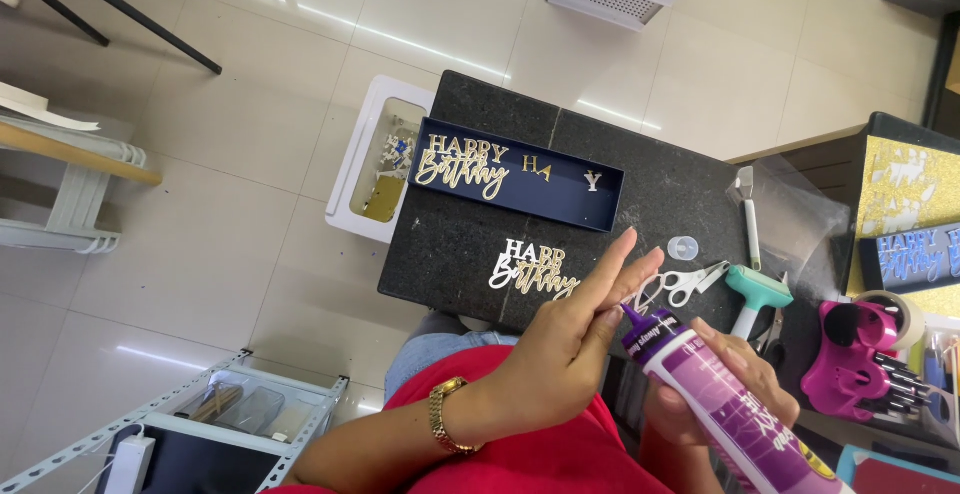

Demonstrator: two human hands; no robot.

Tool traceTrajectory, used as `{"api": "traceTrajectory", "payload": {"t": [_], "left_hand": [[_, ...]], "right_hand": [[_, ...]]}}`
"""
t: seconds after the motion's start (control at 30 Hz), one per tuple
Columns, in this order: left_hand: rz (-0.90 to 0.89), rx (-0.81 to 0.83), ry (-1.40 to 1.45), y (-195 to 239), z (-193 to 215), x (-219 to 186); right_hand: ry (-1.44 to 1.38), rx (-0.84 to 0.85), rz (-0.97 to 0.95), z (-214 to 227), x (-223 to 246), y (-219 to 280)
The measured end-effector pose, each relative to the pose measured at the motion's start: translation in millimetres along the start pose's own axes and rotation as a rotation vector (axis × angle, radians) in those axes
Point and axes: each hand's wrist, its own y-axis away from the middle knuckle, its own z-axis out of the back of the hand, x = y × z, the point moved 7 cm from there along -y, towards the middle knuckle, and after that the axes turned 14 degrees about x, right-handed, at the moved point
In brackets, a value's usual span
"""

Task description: Applying glue to the back of decorative 'Happy Birthday' cutouts and layering them on top of each other.

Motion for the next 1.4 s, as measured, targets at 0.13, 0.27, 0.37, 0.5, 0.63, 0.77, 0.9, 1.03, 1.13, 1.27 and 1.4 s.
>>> {"api": "traceTrajectory", "payload": {"t": [0.13, 0.27, 0.37, 0.5, 0.63, 0.77, 0.9, 1.03, 1.13, 1.27, 1.4], "left_hand": [[-0.022, 0.015, 0.051, -0.5, -1.7, -0.6], [-0.037, 0.019, 0.143, 0.0, -3.2, 3.1], [-0.036, -0.012, 0.132, 0.7, -1.5, 3.1], [-0.009, -0.017, 0.114, 2.1, -1.7, 1.0], [-0.050, -0.009, 0.131, 2.8, -4.1, 1.3], [-0.076, -0.002, 0.101, 3.8, -6.1, 1.9], [-0.111, -0.029, 0.011, 5.7, -5.2, -1.4], [-0.124, -0.024, 0.033, 6.0, -6.2, -5.6], [-0.057, 0.013, -0.031, 6.2, -7.6, -5.4], [-0.123, 0.039, -0.063, 8.2, -10.3, -3.0], [-0.126, 0.038, -0.083, 7.9, -10.3, -1.8]], "right_hand": [[0.398, 0.113, -0.060, -7.7, 15.0, -14.2], [0.142, -0.073, -0.057, -4.0, 6.8, -11.8], [0.065, -0.130, -0.091, 0.5, 8.0, -13.6], [-0.167, -0.084, -0.088, -1.1, 1.7, -13.0], [-0.162, -0.100, -0.089, -6.9, 5.3, -12.0], [-0.171, -0.057, -0.088, -8.6, 6.4, -9.1], [-0.151, -0.048, -0.152, 2.5, 1.6, -6.4], [-0.207, -0.031, -0.166, -2.8, 9.0, -16.7], [-0.263, 0.049, -0.219, -8.8, 7.3, -22.1], [-0.154, 0.053, -0.155, -10.4, 7.3, -15.5], [-0.203, 0.002, -0.162, -10.5, 7.6, -23.8]]}}
